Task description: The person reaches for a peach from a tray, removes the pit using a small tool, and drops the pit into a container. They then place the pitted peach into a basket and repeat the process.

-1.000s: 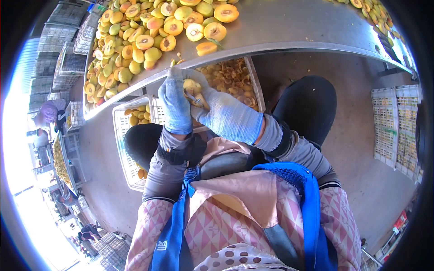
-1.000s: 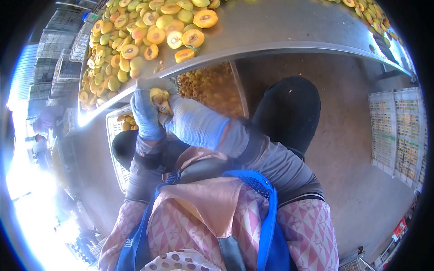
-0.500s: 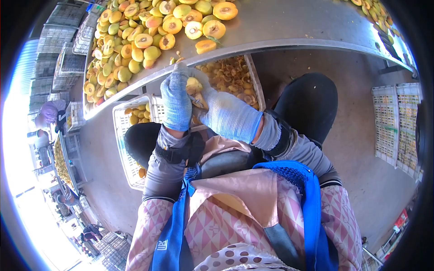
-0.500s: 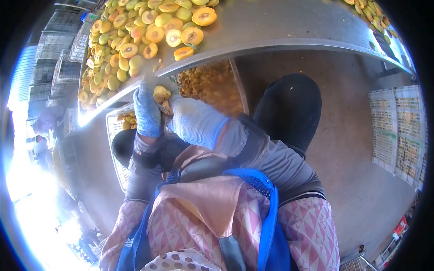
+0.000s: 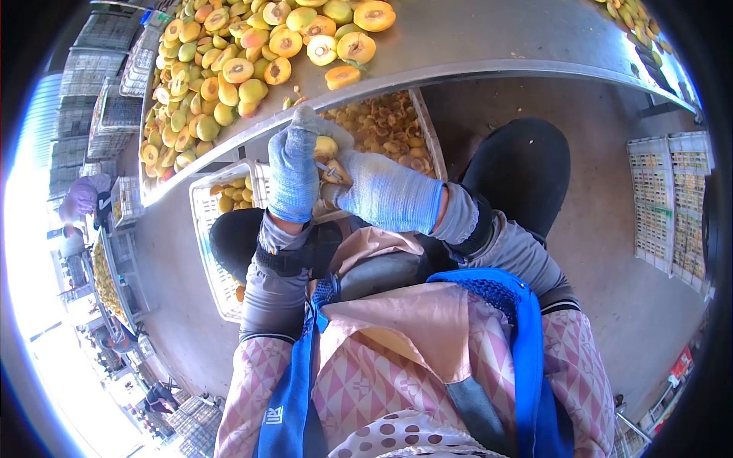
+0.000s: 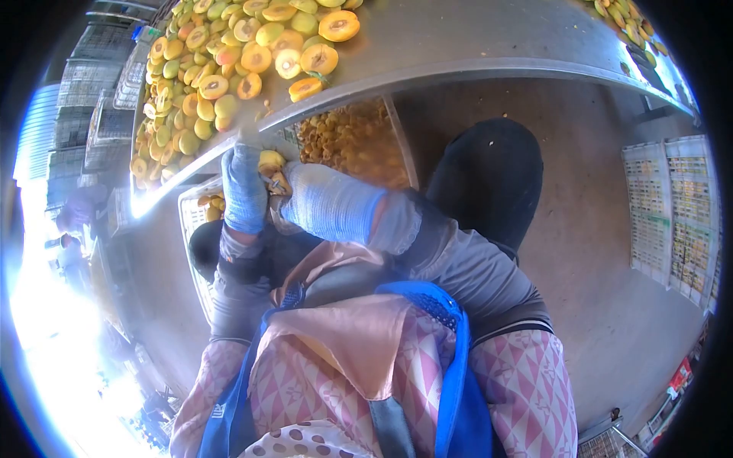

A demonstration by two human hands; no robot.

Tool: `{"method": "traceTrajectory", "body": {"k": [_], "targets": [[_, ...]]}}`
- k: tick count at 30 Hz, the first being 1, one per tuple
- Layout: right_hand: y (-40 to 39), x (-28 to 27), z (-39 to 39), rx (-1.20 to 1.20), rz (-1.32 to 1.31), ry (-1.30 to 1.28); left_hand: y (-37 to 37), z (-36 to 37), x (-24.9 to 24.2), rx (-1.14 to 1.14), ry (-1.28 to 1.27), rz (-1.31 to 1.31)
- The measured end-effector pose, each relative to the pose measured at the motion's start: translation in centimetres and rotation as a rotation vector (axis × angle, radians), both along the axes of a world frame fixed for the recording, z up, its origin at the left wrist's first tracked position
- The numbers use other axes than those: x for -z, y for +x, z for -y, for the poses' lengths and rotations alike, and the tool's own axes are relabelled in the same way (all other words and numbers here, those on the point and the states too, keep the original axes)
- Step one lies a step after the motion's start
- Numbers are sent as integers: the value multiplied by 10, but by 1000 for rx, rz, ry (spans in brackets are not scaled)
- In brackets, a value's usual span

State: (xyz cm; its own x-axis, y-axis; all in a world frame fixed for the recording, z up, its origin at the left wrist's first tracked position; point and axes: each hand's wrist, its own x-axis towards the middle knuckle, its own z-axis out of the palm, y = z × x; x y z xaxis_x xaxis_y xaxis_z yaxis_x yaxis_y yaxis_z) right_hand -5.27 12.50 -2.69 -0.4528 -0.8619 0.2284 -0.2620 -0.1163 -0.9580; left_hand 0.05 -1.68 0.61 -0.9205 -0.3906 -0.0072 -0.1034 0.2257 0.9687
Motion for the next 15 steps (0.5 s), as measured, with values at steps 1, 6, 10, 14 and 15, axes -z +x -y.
{"method": "traceTrajectory", "body": {"k": [1,6,10,14,15], "targets": [[1,-2,-1,9,-31,82,-2,3,2,46,-63,-29],[-1,-11,-3,-12,-55,305,-3,9,-6,91,99,155],[-3,-9,1,-9,83,38,-6,0,-12,76,452,2],[-3,-16,1,-45,202,68,3,-12,-13,-107,224,-62],[-1,-15,3,-52,224,77,6,-8,-8,-138,78,-53]]}}
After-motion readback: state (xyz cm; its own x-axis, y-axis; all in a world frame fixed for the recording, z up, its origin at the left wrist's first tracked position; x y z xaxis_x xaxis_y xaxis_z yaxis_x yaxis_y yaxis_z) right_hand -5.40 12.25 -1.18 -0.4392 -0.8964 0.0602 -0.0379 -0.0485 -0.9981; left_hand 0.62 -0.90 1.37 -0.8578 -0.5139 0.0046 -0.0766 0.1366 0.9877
